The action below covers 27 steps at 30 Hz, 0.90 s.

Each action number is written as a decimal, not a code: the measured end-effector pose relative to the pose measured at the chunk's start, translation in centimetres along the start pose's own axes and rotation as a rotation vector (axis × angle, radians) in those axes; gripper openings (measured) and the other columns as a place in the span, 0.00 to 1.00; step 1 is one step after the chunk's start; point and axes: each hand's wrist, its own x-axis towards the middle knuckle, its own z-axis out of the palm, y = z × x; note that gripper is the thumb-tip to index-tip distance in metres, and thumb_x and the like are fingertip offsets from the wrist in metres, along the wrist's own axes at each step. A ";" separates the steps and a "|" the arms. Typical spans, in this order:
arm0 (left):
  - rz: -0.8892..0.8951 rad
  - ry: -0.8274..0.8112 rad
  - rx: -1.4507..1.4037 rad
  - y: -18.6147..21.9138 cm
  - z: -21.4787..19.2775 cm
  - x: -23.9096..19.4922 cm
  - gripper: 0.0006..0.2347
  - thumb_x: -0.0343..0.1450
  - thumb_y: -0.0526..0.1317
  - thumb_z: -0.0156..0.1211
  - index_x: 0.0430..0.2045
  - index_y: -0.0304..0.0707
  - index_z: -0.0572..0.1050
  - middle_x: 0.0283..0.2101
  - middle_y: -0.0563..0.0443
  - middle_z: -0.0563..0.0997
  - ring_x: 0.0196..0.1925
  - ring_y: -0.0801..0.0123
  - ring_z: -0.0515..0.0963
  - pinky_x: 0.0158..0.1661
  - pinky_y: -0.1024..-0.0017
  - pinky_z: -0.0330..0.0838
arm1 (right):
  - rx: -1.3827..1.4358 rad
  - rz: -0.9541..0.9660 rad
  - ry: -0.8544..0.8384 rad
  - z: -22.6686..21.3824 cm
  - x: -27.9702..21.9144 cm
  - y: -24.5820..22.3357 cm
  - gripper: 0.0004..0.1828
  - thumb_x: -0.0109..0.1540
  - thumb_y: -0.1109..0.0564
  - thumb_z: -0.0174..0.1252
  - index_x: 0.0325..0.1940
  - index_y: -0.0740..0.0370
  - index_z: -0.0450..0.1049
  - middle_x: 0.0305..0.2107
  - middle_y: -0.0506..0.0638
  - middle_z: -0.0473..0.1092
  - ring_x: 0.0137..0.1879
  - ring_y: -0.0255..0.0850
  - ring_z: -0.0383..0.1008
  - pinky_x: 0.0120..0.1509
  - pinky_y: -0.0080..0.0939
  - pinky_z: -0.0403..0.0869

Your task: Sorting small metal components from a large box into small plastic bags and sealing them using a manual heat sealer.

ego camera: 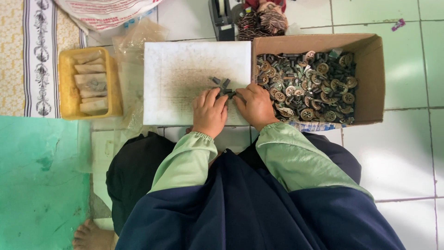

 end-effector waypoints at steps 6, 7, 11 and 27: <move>0.107 0.059 -0.034 3.9 1.3 1.7 0.11 0.69 0.39 0.61 0.44 0.47 0.76 0.55 0.49 0.71 0.62 0.52 0.69 0.53 0.55 0.66 | 0.125 0.066 -0.261 -6.5 0.5 -0.7 0.14 0.66 0.57 0.58 0.54 0.64 0.79 0.37 0.58 0.74 0.42 0.55 0.78 0.45 0.50 0.77; 0.118 0.053 -0.039 4.6 2.0 2.1 0.11 0.69 0.39 0.61 0.44 0.47 0.76 0.55 0.49 0.71 0.62 0.52 0.69 0.53 0.55 0.66 | 0.123 0.078 -0.255 -7.3 0.4 0.0 0.14 0.66 0.57 0.58 0.54 0.64 0.79 0.37 0.58 0.74 0.42 0.55 0.78 0.45 0.50 0.77; 0.210 0.016 -0.124 8.6 2.7 3.9 0.08 0.70 0.40 0.63 0.41 0.46 0.77 0.52 0.51 0.74 0.60 0.55 0.72 0.53 0.58 0.67 | 0.101 0.157 -0.523 -11.3 -0.2 2.5 0.17 0.67 0.59 0.53 0.58 0.67 0.77 0.39 0.64 0.74 0.44 0.58 0.78 0.43 0.55 0.78; 0.278 -0.594 -0.040 12.1 9.1 7.0 0.10 0.74 0.44 0.59 0.42 0.37 0.78 0.45 0.42 0.76 0.56 0.52 0.72 0.51 0.57 0.65 | 0.031 0.743 -0.613 -10.1 -5.0 22.9 0.19 0.69 0.53 0.52 0.63 0.55 0.75 0.51 0.60 0.71 0.59 0.61 0.74 0.56 0.61 0.78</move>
